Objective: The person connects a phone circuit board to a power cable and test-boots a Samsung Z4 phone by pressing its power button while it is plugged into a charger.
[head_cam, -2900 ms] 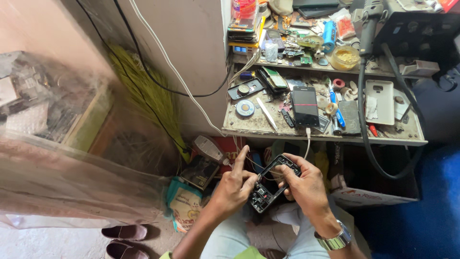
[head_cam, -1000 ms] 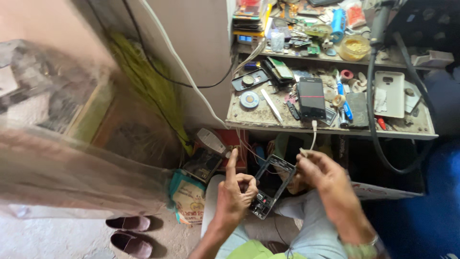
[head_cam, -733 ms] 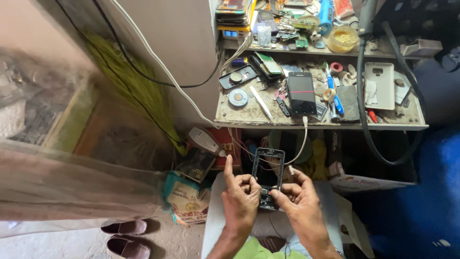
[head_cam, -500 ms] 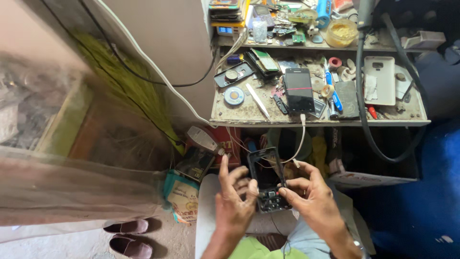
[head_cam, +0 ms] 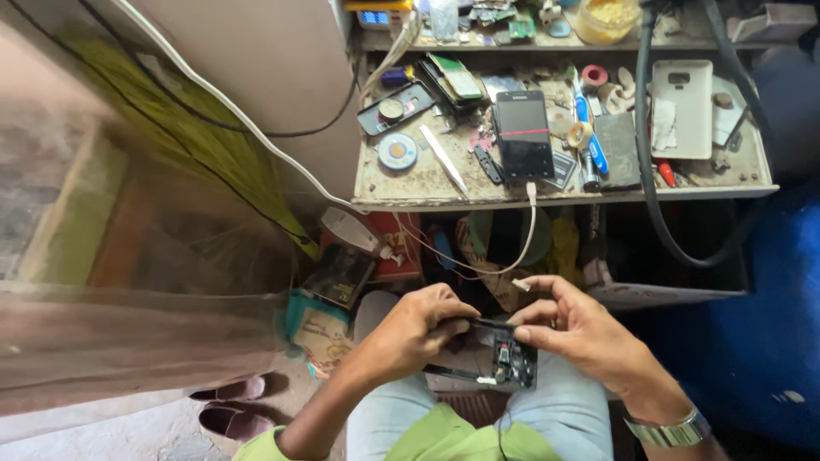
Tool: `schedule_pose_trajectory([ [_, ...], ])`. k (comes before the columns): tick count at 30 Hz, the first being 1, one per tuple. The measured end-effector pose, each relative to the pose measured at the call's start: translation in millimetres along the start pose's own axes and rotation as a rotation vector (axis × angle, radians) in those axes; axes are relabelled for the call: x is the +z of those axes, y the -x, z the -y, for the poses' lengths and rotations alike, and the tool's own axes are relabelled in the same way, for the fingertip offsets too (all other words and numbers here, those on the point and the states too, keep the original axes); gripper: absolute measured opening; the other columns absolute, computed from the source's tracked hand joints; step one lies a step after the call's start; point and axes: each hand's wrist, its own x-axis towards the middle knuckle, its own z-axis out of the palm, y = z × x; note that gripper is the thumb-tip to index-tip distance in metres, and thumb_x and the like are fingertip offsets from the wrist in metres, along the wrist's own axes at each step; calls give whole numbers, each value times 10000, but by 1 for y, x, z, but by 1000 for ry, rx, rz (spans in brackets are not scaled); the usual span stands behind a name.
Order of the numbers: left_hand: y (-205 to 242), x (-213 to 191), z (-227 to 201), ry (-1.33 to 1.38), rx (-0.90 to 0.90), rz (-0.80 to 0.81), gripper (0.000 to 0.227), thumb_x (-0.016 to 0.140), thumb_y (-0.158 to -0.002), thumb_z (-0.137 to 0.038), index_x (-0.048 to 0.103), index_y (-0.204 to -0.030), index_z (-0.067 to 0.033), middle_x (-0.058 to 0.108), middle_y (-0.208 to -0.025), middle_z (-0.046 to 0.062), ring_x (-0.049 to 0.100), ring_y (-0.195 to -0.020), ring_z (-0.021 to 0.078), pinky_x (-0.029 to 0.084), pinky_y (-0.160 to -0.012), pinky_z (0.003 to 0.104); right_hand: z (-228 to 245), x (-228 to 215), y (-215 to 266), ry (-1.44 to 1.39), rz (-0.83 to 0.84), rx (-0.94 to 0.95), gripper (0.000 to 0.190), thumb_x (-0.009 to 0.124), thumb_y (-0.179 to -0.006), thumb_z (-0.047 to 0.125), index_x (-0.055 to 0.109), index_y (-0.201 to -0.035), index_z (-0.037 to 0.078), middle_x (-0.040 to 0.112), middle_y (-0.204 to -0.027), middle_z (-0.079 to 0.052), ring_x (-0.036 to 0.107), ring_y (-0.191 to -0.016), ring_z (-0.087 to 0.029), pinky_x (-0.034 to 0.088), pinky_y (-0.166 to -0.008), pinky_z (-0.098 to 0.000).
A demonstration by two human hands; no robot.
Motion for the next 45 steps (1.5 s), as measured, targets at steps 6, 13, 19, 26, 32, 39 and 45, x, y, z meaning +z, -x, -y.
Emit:
schedule_pose_trajectory([
  [6,-2,9,2,-136,-84,-72,215,692,-908,-205,765,-1061,-73,726,-941,118,691,-894,293,527,-776,396,-6,-10,-15,75,-123,35,554,712,-866,30,480,-1369,3,755,-876,-120,690,-761,-121,562,-677,-265],
  [13,-23,16,8,-73,-9,-2,229,700,-904,-214,762,-1043,-44,752,-903,147,734,-791,311,562,-704,389,-9,-14,-31,27,-29,88,444,701,-878,43,527,-1283,-11,758,-806,-103,699,-701,-124,561,-630,-268],
  [19,-35,20,19,75,-131,77,228,677,-896,-182,749,-1052,-32,753,-823,163,751,-712,274,577,-679,369,-14,-23,-36,19,-4,85,419,694,-883,46,518,-1260,-10,764,-821,-105,699,-705,-124,558,-628,-265],
  [26,-43,28,17,-221,-98,-114,222,692,-896,-241,790,-970,-55,744,-797,171,719,-745,323,549,-694,406,-14,-20,-48,63,-92,20,417,707,-882,25,519,-1253,-8,756,-845,-109,685,-743,-108,543,-643,-247],
  [32,-45,8,25,28,-232,42,235,635,-919,-201,720,-1094,-68,749,-791,101,737,-634,223,583,-631,352,-10,-19,-51,62,-133,16,393,710,-881,26,538,-1233,1,754,-837,-97,671,-739,-108,527,-636,-243],
  [39,-47,7,33,108,-250,62,276,576,-986,-230,603,-1209,-70,746,-803,80,709,-650,201,566,-585,353,-4,-9,-46,129,-95,-75,279,678,-893,25,656,-1170,1,752,-1029,-60,687,-902,-90,584,-783,-244],
  [45,-51,7,32,98,-199,104,316,509,-1049,-320,534,-1273,-99,747,-760,94,697,-644,201,528,-598,362,0,-6,-47,138,-108,59,308,644,-920,21,726,-1216,6,760,-1049,-67,673,-899,-112,554,-766,-263],
])
